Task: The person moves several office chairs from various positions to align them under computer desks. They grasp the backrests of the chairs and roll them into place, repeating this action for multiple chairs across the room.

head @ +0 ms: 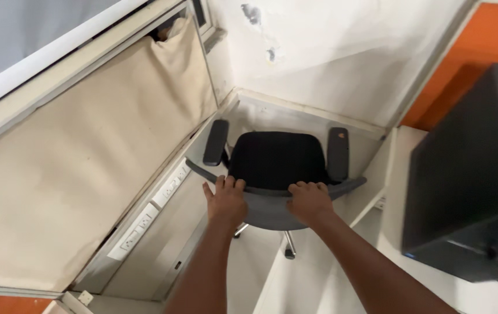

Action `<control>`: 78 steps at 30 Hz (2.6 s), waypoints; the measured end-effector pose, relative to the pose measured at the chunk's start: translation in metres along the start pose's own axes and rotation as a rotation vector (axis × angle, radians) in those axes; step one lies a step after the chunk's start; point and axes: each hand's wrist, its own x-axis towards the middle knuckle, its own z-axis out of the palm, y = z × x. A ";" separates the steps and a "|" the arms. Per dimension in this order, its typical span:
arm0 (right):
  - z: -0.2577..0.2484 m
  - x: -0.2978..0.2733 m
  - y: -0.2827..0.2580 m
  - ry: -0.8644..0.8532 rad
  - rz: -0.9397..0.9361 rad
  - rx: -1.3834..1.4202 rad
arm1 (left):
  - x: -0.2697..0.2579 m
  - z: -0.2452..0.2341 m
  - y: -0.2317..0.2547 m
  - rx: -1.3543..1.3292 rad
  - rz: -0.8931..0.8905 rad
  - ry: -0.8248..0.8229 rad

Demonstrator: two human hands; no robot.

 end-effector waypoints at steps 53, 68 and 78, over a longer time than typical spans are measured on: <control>0.071 -0.275 0.070 0.031 -0.027 -0.003 | -0.278 0.058 0.101 -0.337 0.020 -0.429; 0.077 -0.337 0.030 -0.045 -0.057 -0.096 | -0.357 0.049 0.079 -0.207 -0.029 -0.373; 0.083 -0.374 0.036 -0.068 -0.078 -0.098 | -0.400 0.055 0.091 -0.235 -0.049 -0.372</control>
